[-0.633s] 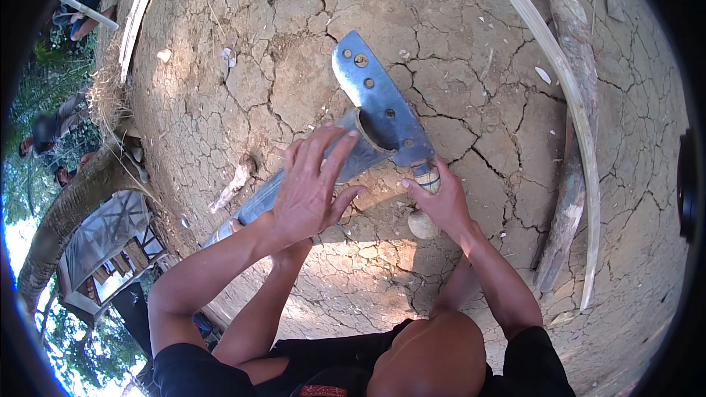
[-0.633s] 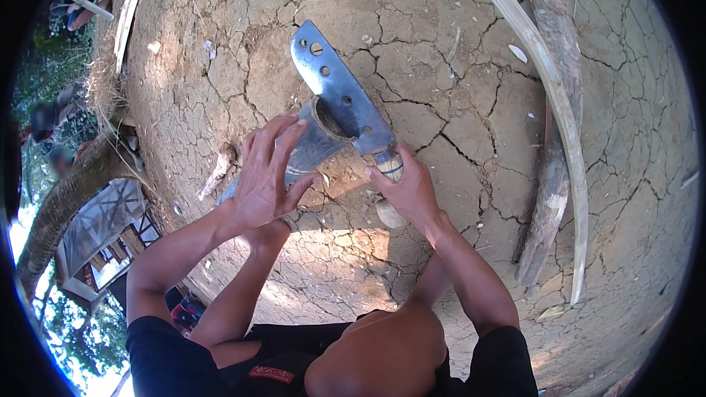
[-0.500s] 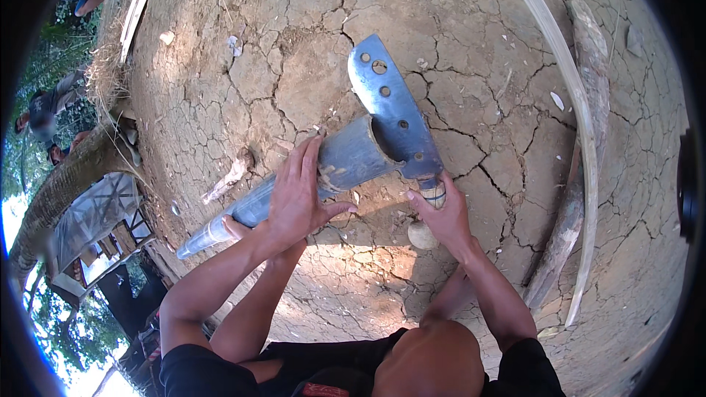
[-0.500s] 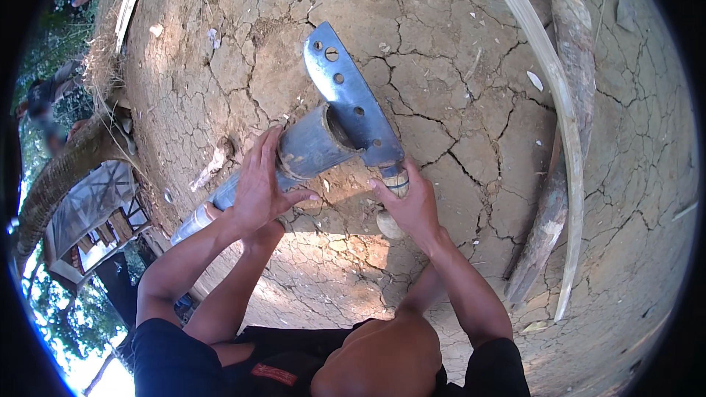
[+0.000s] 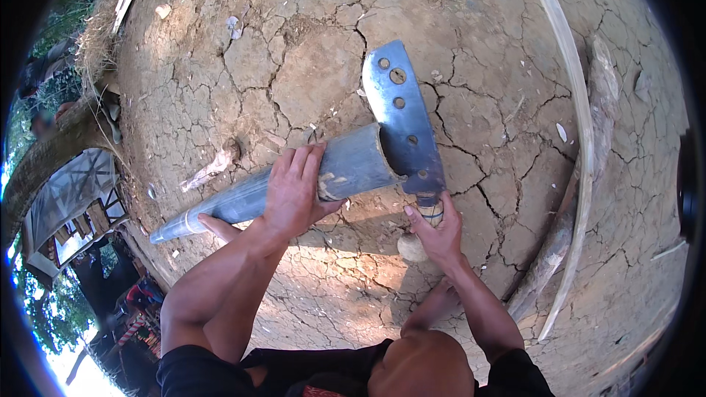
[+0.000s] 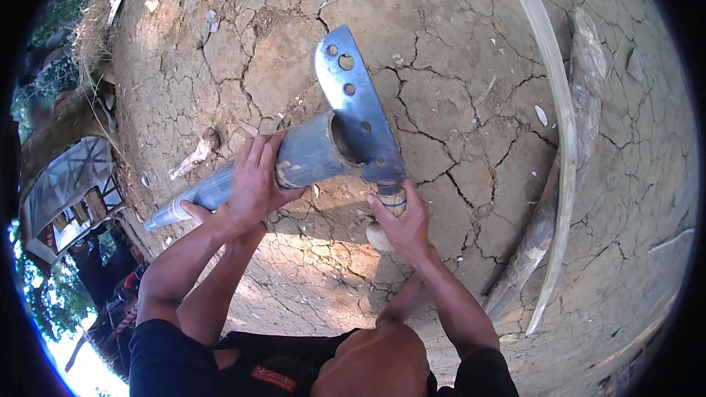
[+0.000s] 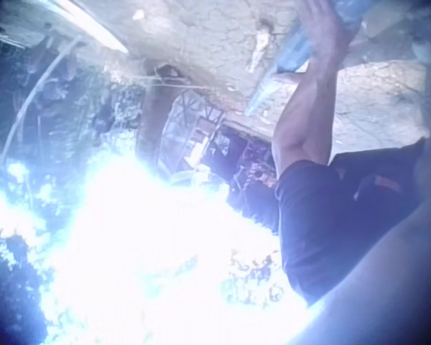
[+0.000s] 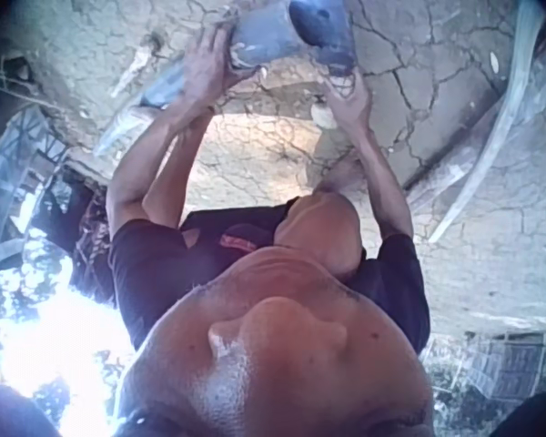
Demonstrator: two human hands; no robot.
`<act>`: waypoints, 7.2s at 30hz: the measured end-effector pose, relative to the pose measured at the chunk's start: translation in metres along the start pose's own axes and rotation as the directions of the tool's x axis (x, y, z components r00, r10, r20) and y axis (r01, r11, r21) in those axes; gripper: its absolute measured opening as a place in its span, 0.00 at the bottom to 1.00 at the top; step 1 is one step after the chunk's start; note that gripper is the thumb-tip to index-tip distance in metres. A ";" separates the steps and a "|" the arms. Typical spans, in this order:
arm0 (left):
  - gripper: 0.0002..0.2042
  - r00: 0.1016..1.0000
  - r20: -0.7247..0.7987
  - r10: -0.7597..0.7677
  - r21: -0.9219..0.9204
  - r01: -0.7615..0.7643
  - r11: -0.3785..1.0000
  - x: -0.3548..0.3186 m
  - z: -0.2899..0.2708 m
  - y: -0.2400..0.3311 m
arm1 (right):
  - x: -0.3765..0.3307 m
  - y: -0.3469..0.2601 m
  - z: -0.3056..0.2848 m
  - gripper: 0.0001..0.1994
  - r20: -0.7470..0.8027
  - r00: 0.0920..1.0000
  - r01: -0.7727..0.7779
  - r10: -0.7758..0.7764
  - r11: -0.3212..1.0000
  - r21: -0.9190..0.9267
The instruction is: The person uses a large machete and a wooden mallet to split and shape a piece of bamboo. They repeatedly strike the bamboo with the mallet to drive the machete blade through it, then use the mallet to further shape and smooth the split pieces.
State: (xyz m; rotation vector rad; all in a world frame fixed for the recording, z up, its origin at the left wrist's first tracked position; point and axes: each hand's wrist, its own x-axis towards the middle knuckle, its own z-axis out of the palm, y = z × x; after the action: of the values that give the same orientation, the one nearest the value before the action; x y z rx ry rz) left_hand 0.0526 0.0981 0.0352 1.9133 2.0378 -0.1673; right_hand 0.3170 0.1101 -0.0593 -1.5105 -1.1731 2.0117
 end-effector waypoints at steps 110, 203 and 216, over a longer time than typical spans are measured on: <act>0.10 0.720 0.515 0.466 0.183 -0.623 0.760 0.087 -0.053 0.073 | -0.001 -0.023 0.013 0.13 0.226 0.962 -0.199 0.155 0.963 0.183; 0.07 0.721 0.526 0.451 0.170 -0.609 0.775 0.059 -0.059 0.047 | 0.010 0.018 0.147 0.11 0.623 0.770 -0.427 0.137 0.836 0.344; 0.06 0.763 0.492 0.420 0.188 -0.564 0.804 0.047 -0.056 0.039 | -0.035 0.020 0.084 0.24 0.299 0.953 0.008 -0.059 0.986 0.169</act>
State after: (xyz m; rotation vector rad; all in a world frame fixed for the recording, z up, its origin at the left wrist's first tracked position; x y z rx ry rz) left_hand 0.0805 0.1633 0.0783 2.2923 1.2087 -0.7602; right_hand 0.2563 0.0401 -0.0470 -1.1227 -1.0974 2.3136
